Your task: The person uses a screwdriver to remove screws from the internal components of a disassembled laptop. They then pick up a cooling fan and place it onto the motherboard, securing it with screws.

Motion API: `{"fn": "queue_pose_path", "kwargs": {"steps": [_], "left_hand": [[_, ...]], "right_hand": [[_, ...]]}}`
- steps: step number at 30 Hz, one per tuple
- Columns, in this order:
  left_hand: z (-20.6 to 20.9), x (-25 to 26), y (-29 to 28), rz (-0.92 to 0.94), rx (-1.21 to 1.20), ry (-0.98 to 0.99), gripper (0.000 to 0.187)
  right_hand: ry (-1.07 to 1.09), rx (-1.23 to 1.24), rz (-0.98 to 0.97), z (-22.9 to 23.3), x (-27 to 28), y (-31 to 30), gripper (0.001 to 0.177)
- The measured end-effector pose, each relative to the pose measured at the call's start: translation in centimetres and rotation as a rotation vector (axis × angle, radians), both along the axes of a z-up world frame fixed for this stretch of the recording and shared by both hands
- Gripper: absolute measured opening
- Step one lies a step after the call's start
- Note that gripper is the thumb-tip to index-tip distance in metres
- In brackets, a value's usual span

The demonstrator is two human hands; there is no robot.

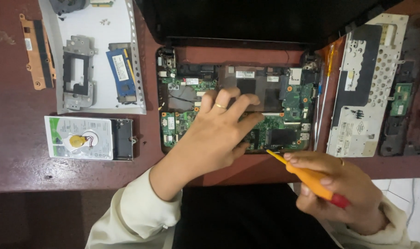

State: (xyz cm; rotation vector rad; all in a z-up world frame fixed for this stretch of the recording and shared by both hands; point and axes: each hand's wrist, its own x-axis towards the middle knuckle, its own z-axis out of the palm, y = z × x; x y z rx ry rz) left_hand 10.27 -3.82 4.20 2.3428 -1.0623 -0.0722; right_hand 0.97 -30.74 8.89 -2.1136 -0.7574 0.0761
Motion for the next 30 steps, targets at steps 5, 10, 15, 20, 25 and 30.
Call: {"fn": "queue_pose_path", "kwargs": {"steps": [5, 10, 15, 20, 25, 30], "left_hand": [[-0.3, 0.0, 0.0, 0.005, -0.009, 0.004, 0.054], [0.4, 0.2, 0.1, -0.088, -0.078, 0.108, 0.049], [0.5, -1.1, -1.7, -0.281, -0.628, 0.293, 0.057], [0.2, -1.5, -2.7, -0.245, -0.762, 0.292, 0.020], [1.1, -0.5, -2.0, -0.294, -0.656, 0.283, 0.018], [-0.9, -1.1, -1.8, -0.481, -0.750, 0.490, 0.056]], "right_hand": [[-0.009, 0.002, -0.002, 1.1, 0.4, 1.2, 0.040], [0.029, -0.129, 0.029, 3.7, 1.2, 2.6, 0.043], [-0.183, -0.271, -0.328, 2.5, 0.6, 3.1, 0.045], [0.086, -0.795, -0.282, 5.4, 2.3, 3.5, 0.077], [1.025, -0.446, -1.004, 12.2, 4.9, 5.7, 0.065], [-0.128, -0.537, 0.262, 12.7, 5.3, 3.0, 0.059]]}}
